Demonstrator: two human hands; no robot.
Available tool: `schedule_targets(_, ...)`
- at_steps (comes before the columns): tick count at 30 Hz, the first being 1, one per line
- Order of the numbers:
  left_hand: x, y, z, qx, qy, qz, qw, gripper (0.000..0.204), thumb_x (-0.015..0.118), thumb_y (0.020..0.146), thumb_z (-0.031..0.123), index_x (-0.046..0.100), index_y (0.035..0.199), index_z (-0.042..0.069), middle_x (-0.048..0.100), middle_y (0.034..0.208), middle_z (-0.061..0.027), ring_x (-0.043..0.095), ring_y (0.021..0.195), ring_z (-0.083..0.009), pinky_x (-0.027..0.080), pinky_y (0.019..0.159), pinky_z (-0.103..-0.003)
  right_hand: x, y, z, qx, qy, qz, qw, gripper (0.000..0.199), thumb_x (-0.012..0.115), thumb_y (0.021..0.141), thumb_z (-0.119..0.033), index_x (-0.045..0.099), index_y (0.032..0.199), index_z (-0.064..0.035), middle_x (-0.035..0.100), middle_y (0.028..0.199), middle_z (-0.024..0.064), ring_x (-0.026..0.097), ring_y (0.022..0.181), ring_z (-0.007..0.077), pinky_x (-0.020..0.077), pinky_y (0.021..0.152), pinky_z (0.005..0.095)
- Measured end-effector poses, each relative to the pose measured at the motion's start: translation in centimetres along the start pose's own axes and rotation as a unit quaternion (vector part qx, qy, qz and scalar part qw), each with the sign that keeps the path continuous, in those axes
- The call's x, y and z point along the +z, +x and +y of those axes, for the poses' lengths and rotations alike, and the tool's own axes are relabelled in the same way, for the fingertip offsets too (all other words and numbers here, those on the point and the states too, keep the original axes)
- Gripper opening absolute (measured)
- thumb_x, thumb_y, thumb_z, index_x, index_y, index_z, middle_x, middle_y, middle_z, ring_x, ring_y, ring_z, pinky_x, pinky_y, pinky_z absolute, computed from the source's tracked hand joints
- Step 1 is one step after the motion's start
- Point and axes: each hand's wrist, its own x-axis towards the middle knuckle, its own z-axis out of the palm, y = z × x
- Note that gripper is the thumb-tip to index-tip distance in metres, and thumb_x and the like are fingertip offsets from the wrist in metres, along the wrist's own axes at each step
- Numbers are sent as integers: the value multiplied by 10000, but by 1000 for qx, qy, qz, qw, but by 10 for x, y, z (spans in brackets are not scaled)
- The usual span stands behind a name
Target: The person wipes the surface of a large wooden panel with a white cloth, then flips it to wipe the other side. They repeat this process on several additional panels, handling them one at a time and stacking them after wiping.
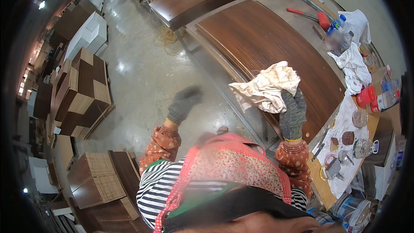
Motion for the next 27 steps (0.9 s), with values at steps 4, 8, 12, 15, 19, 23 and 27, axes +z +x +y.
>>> schedule_targets(4,18,-1,29,165,95,0,982,550,714,892,79,537,1408,9,554,1422,-152,555,1271,-229,456,1080,-375,19,-7,0,-159,-342,-79,923,336,640,935,-107,640,1270,-73,602,1267,140,585,1129,283,476,981,408)
schedule_targets(8,85,7,34,151,148,-128,969,679,732,894,125,420,1487,16,436,1532,-145,459,1367,-228,415,1119,-406,39,-12,-9,42,-17,-113,993,333,639,902,-59,633,1225,20,683,1102,80,634,995,164,511,884,324)
schedule_targets(12,108,11,16,21,-20,-240,970,536,681,943,173,483,1410,2,591,1343,-112,583,1146,-179,495,984,-341,42,-15,-21,91,129,-112,981,354,613,929,-79,604,1262,37,676,1154,96,643,1017,180,523,880,333)
schedule_targets(15,109,7,3,28,-66,-286,956,498,649,959,133,483,1410,1,667,1200,-91,633,1043,-171,522,923,-320,38,-16,-19,41,64,-110,991,381,597,929,-57,574,1299,32,658,1180,96,633,1034,164,527,889,336)
schedule_targets(19,124,-1,-6,-68,-207,-299,929,526,650,944,58,458,1430,-1,664,1168,-90,642,1054,-197,522,932,-330,29,-17,-5,75,112,-93,986,404,593,922,-17,549,1322,14,635,1202,84,608,1078,157,506,936,330)
schedule_targets(23,119,7,-3,-193,-282,-329,880,356,638,950,39,557,1286,-46,661,1090,-118,644,879,-163,537,712,-367,5,-19,-5,-3,-141,16,990,476,615,909,7,493,1369,-9,612,1243,78,582,1117,166,479,986,331)
schedule_targets(27,102,22,-2,33,-18,-318,947,629,575,981,207,329,1512,-21,533,1426,-174,563,1225,-228,445,1059,-356,-3,-31,-15,-21,-8,112,993,743,753,839,4,382,1483,-1,455,1479,177,486,1326,246,404,1119,380)
